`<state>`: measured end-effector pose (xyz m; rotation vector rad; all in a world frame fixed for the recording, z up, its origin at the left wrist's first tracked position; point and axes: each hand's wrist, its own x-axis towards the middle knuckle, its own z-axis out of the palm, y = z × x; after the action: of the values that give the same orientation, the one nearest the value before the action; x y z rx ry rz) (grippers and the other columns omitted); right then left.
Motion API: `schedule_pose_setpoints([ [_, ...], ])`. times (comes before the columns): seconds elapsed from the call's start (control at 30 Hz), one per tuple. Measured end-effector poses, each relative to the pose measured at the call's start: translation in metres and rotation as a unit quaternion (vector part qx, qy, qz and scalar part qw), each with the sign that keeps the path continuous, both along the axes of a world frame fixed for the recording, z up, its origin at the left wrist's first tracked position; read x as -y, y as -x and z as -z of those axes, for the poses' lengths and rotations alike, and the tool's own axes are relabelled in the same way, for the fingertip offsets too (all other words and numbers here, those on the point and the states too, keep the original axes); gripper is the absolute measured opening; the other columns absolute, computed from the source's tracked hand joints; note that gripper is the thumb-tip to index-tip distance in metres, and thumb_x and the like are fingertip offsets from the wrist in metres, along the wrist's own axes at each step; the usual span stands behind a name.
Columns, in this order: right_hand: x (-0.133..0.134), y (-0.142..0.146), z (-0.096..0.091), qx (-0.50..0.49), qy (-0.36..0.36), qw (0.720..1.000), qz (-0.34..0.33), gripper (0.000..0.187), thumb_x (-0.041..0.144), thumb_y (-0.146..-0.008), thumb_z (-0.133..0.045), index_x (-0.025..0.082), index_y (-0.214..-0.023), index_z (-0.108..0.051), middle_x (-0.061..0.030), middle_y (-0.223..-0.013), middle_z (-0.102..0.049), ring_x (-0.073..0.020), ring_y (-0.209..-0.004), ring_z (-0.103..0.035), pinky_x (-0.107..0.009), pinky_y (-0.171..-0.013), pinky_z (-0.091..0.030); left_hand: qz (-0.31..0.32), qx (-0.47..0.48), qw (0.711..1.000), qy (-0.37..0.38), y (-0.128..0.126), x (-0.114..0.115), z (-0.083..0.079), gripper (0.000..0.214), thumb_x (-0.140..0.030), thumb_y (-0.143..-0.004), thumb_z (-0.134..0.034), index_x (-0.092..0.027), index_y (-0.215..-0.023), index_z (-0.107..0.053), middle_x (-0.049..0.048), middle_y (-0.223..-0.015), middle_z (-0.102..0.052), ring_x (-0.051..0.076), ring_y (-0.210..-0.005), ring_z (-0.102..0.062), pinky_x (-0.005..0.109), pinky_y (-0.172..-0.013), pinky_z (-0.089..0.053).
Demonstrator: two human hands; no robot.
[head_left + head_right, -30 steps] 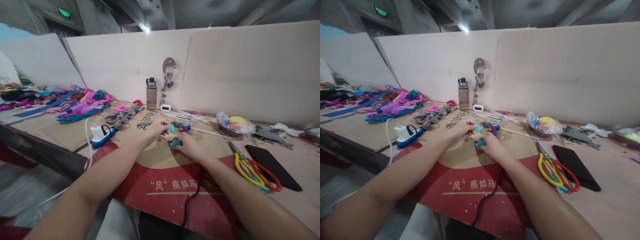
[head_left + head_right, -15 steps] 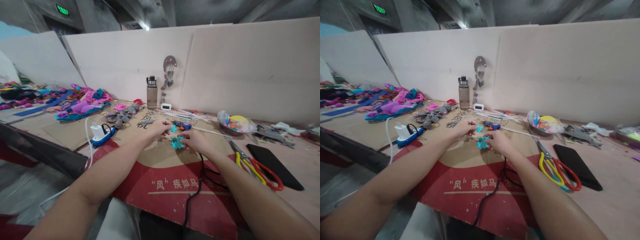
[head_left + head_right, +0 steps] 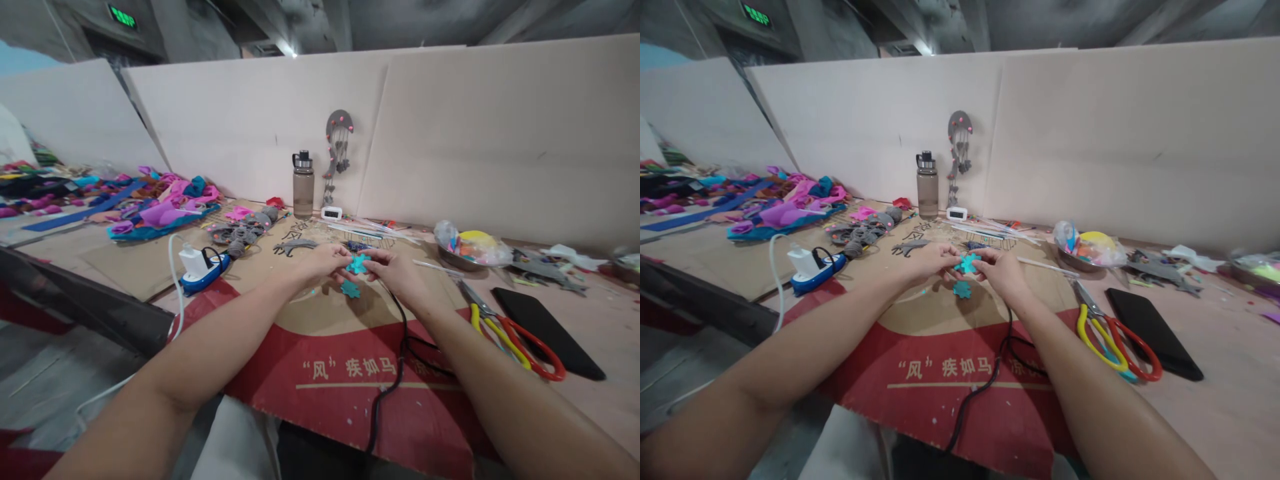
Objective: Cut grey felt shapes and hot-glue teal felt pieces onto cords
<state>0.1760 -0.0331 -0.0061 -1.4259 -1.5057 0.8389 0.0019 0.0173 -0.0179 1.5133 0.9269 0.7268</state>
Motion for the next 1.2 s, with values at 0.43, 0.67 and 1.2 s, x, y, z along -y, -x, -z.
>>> schedule_pose_setpoints([
  [0.43,-0.006,0.000,0.011,0.061,-0.047,0.997,-0.025,0.043,0.031,-0.093,-0.042,0.015,-0.127,-0.062,-0.0066,-0.085,-0.065,-0.0145,-0.072,-0.058,-0.024,-0.059,-0.049,-0.010,0.121,0.992,0.030,0.000,-0.004,0.000,0.012,-0.016,-0.083,-0.068,-0.011,-0.088,-0.058,0.0029,-0.068,-0.066,0.009,-0.056,-0.065,0.016,-0.049,-0.046],
  [0.67,-0.001,0.005,0.023,0.410,-0.080,0.895,-0.158,0.039,0.028,-0.083,-0.067,0.019,-0.121,-0.068,-0.0136,-0.114,-0.058,-0.0233,-0.102,-0.054,-0.035,-0.093,-0.041,-0.098,0.168,0.981,0.008,0.011,-0.013,-0.008,0.008,-0.012,-0.084,-0.064,-0.012,-0.084,-0.056,0.0006,-0.068,-0.064,0.006,-0.053,-0.062,0.015,-0.047,-0.041],
  [1.2,-0.001,0.002,0.021,0.370,-0.056,0.911,-0.176,0.024,0.019,-0.083,-0.062,0.019,-0.103,-0.075,-0.0083,-0.097,-0.065,-0.0170,-0.084,-0.059,-0.025,-0.079,-0.044,-0.078,0.128,0.989,0.017,0.005,-0.005,-0.006,0.012,-0.017,-0.082,-0.068,-0.012,-0.082,-0.057,-0.0007,-0.060,-0.061,0.005,-0.047,-0.056,0.015,-0.048,-0.040],
])
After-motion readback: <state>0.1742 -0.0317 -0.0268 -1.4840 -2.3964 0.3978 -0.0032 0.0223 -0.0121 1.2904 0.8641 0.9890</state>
